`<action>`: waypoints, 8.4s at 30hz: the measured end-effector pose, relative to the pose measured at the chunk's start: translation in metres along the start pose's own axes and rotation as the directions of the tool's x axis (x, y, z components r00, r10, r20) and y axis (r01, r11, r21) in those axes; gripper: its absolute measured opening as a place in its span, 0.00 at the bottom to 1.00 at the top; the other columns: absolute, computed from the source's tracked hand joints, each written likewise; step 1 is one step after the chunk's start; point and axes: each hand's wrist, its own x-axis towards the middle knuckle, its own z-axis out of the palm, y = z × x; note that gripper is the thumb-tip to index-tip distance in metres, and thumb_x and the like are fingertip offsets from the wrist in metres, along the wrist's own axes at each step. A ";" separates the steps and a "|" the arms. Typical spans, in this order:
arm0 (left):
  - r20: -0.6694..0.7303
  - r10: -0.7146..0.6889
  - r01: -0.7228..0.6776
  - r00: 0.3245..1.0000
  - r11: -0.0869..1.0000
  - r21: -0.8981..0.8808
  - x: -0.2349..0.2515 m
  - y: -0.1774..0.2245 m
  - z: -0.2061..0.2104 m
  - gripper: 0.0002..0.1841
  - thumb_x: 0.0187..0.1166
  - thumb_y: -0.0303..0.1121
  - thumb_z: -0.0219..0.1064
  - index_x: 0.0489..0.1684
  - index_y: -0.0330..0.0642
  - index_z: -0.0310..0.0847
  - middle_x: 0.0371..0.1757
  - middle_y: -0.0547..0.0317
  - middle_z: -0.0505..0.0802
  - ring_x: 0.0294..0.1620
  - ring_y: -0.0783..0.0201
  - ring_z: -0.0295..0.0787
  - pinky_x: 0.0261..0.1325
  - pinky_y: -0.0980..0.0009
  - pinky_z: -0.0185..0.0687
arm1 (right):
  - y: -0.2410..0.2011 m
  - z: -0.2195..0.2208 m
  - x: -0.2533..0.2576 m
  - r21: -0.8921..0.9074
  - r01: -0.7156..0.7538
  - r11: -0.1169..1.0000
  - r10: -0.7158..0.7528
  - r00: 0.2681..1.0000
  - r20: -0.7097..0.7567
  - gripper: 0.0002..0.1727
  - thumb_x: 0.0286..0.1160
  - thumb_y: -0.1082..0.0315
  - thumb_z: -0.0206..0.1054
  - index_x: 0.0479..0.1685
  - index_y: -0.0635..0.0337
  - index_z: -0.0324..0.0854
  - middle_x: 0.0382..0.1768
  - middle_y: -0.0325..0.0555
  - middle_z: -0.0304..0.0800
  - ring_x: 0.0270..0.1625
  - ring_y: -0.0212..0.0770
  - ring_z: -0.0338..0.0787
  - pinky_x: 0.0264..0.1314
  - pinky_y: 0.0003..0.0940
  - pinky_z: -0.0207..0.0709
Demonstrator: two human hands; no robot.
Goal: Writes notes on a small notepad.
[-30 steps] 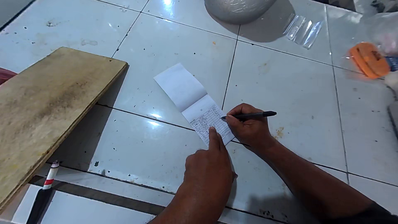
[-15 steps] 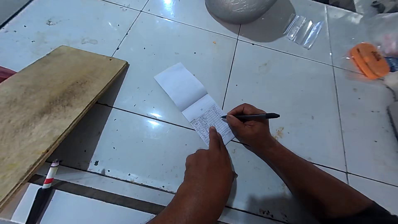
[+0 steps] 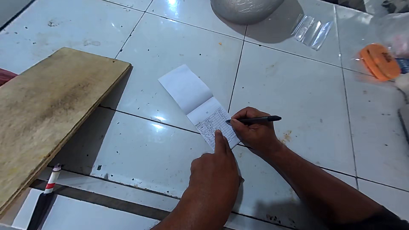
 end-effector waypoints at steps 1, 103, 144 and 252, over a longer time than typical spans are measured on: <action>0.002 0.000 0.000 1.000 1.000 -0.001 0.000 0.000 0.000 0.59 0.71 0.71 0.65 0.97 0.41 0.44 0.98 0.56 0.50 0.35 0.59 0.90 0.33 0.60 0.84 | 0.000 0.000 0.000 -0.013 -0.003 1.000 0.003 1.000 -0.001 0.02 0.74 0.69 0.71 0.37 0.57 0.87 0.25 0.32 0.86 0.22 0.24 0.81 0.21 0.19 0.77; 0.099 -0.015 0.015 0.995 1.000 -0.001 -0.014 0.005 -0.009 0.59 0.76 0.74 0.55 0.90 0.23 0.49 0.86 0.28 0.66 0.39 0.50 0.91 0.35 0.59 0.83 | -0.008 0.005 0.000 0.093 -0.145 0.985 0.156 0.980 -0.121 0.05 0.87 0.67 0.60 0.51 0.57 0.76 0.36 0.40 0.95 0.33 0.35 0.96 0.28 0.27 0.91; 0.080 -0.045 0.046 0.996 0.999 -0.007 -0.013 0.004 -0.010 0.59 0.75 0.75 0.54 0.89 0.24 0.52 0.85 0.29 0.67 0.40 0.48 0.90 0.36 0.57 0.83 | -0.009 0.005 -0.001 0.097 -0.161 0.982 0.172 0.977 -0.124 0.05 0.87 0.67 0.60 0.51 0.57 0.77 0.35 0.40 0.95 0.32 0.34 0.96 0.27 0.25 0.89; 0.011 -0.006 0.006 1.000 1.000 0.016 -0.006 0.002 -0.003 0.56 0.72 0.72 0.63 0.95 0.39 0.49 0.98 0.55 0.51 0.34 0.59 0.90 0.33 0.61 0.83 | 0.000 -0.004 -0.001 0.132 -0.048 0.990 0.055 0.997 -0.050 0.03 0.79 0.70 0.68 0.43 0.58 0.81 0.29 0.39 0.90 0.24 0.32 0.89 0.24 0.27 0.88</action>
